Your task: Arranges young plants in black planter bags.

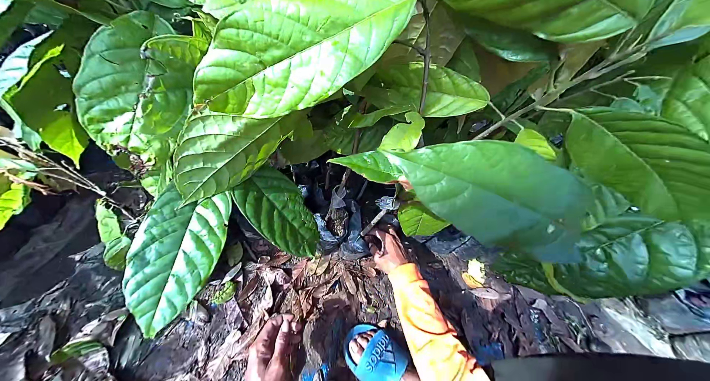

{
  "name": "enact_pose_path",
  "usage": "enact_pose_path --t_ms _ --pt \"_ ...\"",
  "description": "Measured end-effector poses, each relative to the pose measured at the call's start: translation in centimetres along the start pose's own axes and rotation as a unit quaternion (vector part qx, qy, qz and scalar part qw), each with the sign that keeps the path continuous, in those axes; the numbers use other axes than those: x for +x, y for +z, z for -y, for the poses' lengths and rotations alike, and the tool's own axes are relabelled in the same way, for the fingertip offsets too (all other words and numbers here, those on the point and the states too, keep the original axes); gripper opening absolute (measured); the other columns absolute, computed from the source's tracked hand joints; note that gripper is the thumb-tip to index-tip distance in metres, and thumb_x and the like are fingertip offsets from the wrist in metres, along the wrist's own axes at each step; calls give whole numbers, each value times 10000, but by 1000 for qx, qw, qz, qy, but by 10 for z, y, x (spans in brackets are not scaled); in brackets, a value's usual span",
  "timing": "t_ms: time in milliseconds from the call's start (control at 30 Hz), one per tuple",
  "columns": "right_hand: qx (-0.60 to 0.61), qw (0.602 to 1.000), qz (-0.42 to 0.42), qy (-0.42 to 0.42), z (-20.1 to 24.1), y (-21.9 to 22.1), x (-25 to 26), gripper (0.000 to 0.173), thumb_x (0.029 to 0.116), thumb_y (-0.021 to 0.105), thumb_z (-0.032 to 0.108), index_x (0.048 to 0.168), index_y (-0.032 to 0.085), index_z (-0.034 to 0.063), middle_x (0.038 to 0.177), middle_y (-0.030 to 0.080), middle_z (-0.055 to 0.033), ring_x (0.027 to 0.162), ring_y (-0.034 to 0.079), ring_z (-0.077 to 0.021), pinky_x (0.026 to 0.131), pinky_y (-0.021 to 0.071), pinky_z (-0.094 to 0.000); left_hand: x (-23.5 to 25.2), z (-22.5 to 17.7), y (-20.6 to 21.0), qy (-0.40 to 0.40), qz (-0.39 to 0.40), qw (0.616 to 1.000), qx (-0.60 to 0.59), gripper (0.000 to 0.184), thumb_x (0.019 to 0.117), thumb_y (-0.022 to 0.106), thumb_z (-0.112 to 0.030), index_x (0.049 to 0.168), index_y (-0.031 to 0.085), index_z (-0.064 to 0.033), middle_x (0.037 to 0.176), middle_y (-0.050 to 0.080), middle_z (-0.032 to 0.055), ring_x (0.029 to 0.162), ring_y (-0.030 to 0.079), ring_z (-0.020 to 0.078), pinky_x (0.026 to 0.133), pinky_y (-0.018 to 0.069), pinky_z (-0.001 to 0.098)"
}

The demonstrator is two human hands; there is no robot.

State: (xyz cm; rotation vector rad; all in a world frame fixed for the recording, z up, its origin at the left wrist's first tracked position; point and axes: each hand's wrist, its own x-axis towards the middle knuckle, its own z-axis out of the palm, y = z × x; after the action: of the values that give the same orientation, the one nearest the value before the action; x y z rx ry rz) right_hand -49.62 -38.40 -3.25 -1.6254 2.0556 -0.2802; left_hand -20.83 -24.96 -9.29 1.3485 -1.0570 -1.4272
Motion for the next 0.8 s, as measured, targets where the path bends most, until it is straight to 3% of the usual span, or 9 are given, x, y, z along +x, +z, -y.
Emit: enact_pose_path --t_ms 133,200,300,367,433,467,533,600,800 --pt "26 999 -38 -6 -4 2 -1 285 982 637 118 1231 699 -7 1397 595 -231 1356 535 -328 1179 387 -415 -1 -1 3 5 -4 1000 -18 238 1047 432 -77 1169 602 37 951 735 43 810 729 110 763 625 292" --pt "65 991 -111 -23 -2 2 -7 267 982 644 108 1196 708 -38 1334 631 -245 1300 579 -344 1153 420 -432 -1 -2 5 11 -8 1000 -26 237 1047 432 -76 1163 606 36 948 732 37 808 726 107 763 622 284" --pt "130 956 -261 -44 10 7 -32 222 957 674 80 1116 723 -67 1162 707 -241 1115 683 -358 1031 520 -486 -4 0 6 13 -17 999 -39 237 1043 427 -82 1150 608 26 942 737 32 806 729 109 764 627 290" --pt "166 935 -311 -49 21 18 -51 220 949 680 78 1106 717 -71 1051 734 -227 978 724 -335 925 564 -502 -6 2 4 14 -24 999 -41 240 1044 424 -82 1151 608 28 944 736 36 801 729 108 756 628 292" --pt "182 945 -261 -76 27 37 -72 239 927 693 104 1095 717 -64 997 736 -208 906 730 -294 864 591 -469 -10 5 3 13 -33 998 -48 240 1045 422 -74 1157 606 33 948 740 44 798 731 115 748 628 299" --pt "167 964 -184 -90 30 44 -83 275 911 713 147 1110 724 -42 1042 736 -195 953 728 -284 894 590 -458 -11 5 3 16 -38 998 -53 238 1045 422 -69 1155 606 33 946 742 44 793 729 115 747 627 300" --pt "102 989 18 -103 46 49 -97 487 889 779 313 1283 694 38 1316 655 -170 1232 624 -276 1082 494 -436 -15 7 4 21 -46 997 -59 242 1044 420 -68 1152 608 38 937 735 37 791 723 107 755 625 296" --pt "89 984 79 -133 62 60 -103 549 880 792 357 1334 673 73 1408 605 -148 1320 570 -255 1138 450 -411 -23 7 5 24 -53 996 -62 246 1046 414 -67 1151 606 45 932 732 37 793 720 105 758 622 294" --pt "153 966 74 -196 101 72 -109 386 977 678 284 1255 703 18 1136 740 -147 999 727 -230 948 574 -403 -55 13 2 -13 -90 991 -94 235 1062 420 -74 1160 602 39 934 733 33 785 720 103 743 623 295"
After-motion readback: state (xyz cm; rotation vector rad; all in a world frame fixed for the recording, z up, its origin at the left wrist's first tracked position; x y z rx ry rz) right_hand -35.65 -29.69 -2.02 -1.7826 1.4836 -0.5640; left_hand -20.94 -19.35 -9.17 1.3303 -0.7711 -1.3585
